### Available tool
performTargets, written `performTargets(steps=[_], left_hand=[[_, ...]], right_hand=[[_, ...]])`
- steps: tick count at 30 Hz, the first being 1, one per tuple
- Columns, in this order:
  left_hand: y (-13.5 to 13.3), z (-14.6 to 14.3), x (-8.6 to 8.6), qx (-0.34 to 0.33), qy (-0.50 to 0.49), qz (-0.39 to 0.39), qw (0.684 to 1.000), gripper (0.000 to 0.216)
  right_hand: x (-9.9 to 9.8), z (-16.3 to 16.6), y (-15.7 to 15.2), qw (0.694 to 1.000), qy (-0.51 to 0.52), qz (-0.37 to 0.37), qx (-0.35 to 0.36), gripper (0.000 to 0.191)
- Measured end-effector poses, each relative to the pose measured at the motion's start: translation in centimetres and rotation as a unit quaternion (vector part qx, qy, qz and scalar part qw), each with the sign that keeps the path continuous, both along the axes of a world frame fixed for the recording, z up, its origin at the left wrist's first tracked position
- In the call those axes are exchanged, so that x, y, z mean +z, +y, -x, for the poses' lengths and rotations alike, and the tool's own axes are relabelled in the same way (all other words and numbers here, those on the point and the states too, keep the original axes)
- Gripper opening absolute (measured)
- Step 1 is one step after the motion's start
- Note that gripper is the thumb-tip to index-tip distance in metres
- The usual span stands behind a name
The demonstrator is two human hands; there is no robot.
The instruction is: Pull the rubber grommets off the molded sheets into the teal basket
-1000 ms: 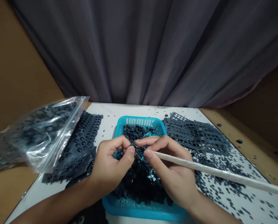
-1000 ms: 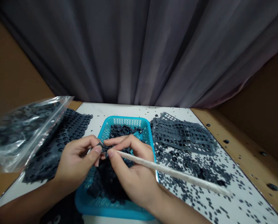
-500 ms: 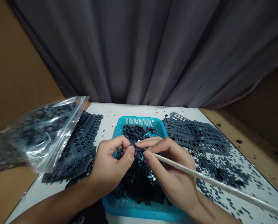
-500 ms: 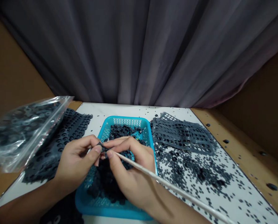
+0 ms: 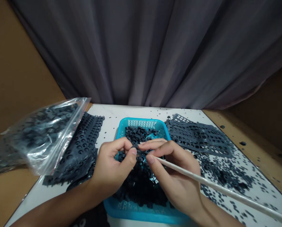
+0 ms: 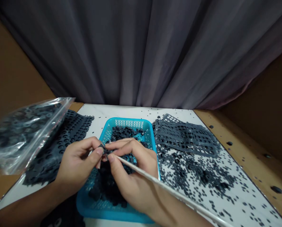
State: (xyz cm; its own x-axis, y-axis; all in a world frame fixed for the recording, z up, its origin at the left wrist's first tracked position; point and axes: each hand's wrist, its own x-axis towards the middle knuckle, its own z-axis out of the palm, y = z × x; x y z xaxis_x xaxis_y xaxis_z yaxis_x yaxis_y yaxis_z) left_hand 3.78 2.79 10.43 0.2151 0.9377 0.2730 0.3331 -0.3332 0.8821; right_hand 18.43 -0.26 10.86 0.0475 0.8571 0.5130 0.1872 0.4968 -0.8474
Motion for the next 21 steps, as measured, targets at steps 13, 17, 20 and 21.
performTargets(steps=[13, 17, 20, 21], left_hand=[[-0.08, 0.07, 0.06, -0.003, -0.005, 0.002, 1.000, 0.026], [-0.10, 0.05, 0.07, -0.007, -0.010, 0.005, 1.000, 0.027], [-0.06, 0.04, 0.12, -0.005, -0.015, 0.014, 1.000, 0.027], [-0.02, 0.05, 0.13, -0.002, -0.020, 0.020, 1.000, 0.026]], right_hand=[[-0.26, -0.09, 0.02, 1.000, -0.001, 0.000, -0.001, 0.014], [-0.29, -0.01, 0.20, 1.000, -0.008, 0.001, -0.008, 0.015], [-0.27, -0.03, 0.26, 1.000, -0.010, 0.002, -0.017, 0.014], [-0.24, -0.08, 0.27, 1.000, -0.008, 0.002, -0.019, 0.014]])
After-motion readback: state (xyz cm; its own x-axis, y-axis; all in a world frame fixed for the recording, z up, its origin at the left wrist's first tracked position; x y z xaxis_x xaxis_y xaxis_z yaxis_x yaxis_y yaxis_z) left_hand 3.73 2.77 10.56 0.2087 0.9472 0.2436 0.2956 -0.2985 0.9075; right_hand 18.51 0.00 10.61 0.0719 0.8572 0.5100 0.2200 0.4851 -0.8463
